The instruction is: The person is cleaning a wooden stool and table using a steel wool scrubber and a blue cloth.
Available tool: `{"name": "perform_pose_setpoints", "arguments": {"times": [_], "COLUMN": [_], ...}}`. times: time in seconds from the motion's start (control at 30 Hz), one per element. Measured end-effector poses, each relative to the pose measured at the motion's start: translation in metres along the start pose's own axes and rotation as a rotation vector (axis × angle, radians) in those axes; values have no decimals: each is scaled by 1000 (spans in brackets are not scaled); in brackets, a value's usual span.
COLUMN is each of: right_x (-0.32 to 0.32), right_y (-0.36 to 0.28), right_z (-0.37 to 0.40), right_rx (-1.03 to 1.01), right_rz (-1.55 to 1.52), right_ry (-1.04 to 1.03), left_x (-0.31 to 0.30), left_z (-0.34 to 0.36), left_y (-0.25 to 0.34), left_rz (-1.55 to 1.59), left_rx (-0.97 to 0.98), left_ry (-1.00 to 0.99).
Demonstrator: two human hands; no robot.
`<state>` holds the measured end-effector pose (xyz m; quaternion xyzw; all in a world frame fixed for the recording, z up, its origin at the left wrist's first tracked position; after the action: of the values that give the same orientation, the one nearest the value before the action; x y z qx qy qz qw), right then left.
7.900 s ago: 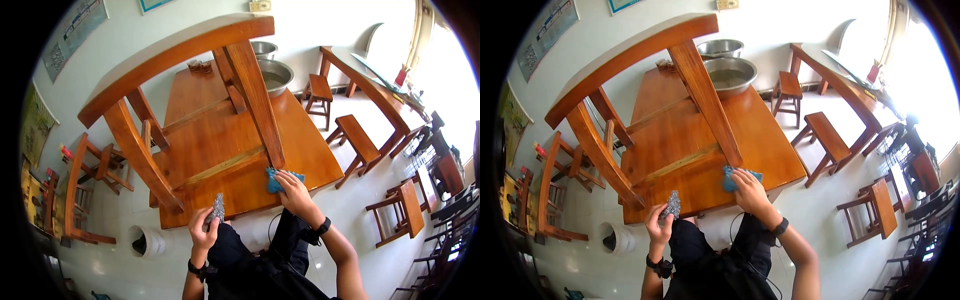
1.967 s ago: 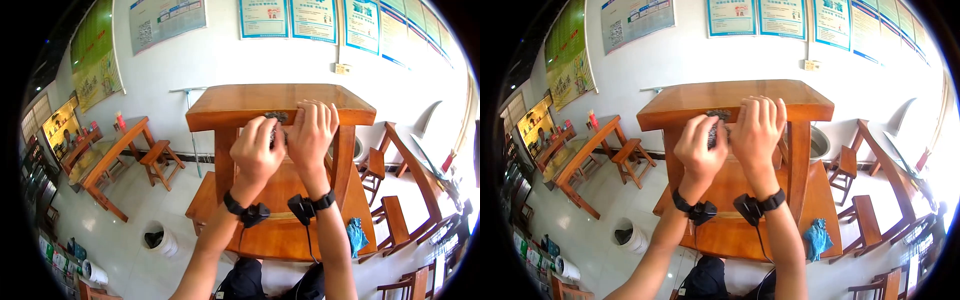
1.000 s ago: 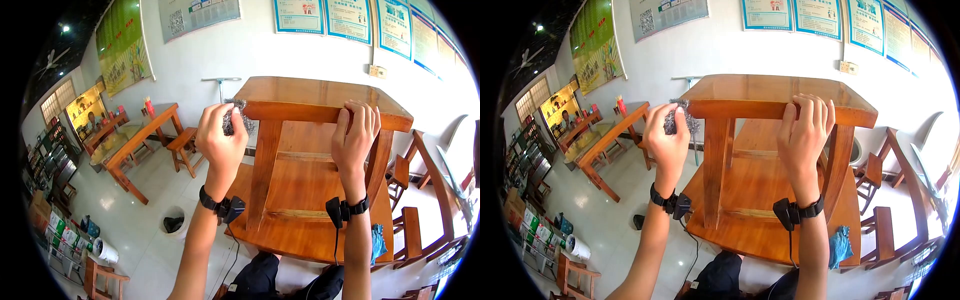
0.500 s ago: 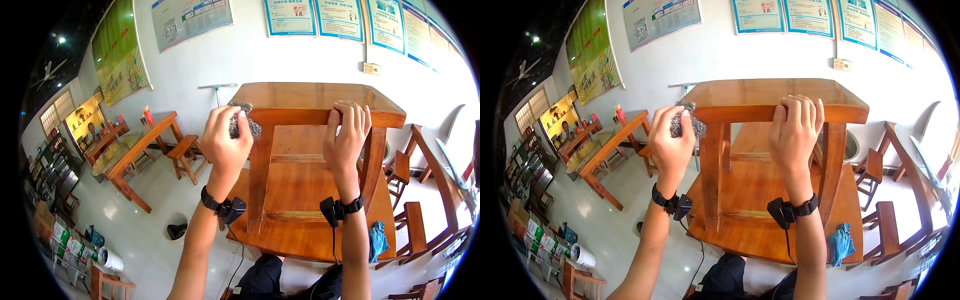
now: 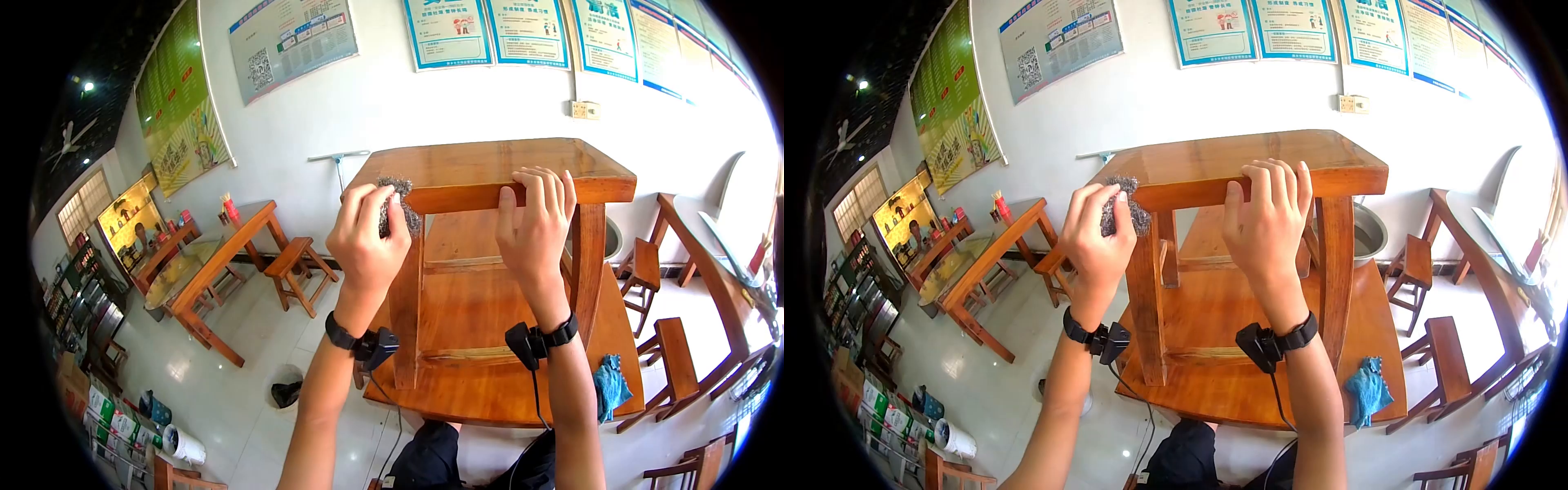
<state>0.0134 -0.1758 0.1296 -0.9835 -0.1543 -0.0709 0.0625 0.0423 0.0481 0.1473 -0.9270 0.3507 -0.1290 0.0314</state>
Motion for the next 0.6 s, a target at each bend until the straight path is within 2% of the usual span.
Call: {"name": "perform_pose_setpoints", "arguments": {"times": [0.1,0.23,0.4,0.5,0.6], "right_x": [-1,0,2,1,0], "right_y": [2,0,-3,0,2], "right_z": [-1,-1,0,-1,-1], "right_rx": [-4,-4,-14,-13,-38], "right_rz": [-5,2,26,19,24], "right_ry": [-7,5,32,-1,0], "left_x": [-12,-20,9,0,-16], "left_z": [13,11,13,24,31], "left_y": [-3,-20,-4,-6,-18], "left_rz": [23,-34,51,75,9], "left_rx": [-84,-106,9,52,-8], "left_ry": [-44,-2,66,15,6]}}
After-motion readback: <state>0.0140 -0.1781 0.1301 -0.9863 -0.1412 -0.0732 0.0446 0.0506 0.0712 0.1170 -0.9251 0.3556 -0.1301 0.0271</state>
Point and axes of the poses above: each hand's wrist, its own z-axis away from the middle knuckle, its own x-axis out of the palm, y = z × x, the point moved 1 cm from there along -z, towards the middle knuckle, and after that the axes turned 7 degrees about y, right-handed, at the moved point
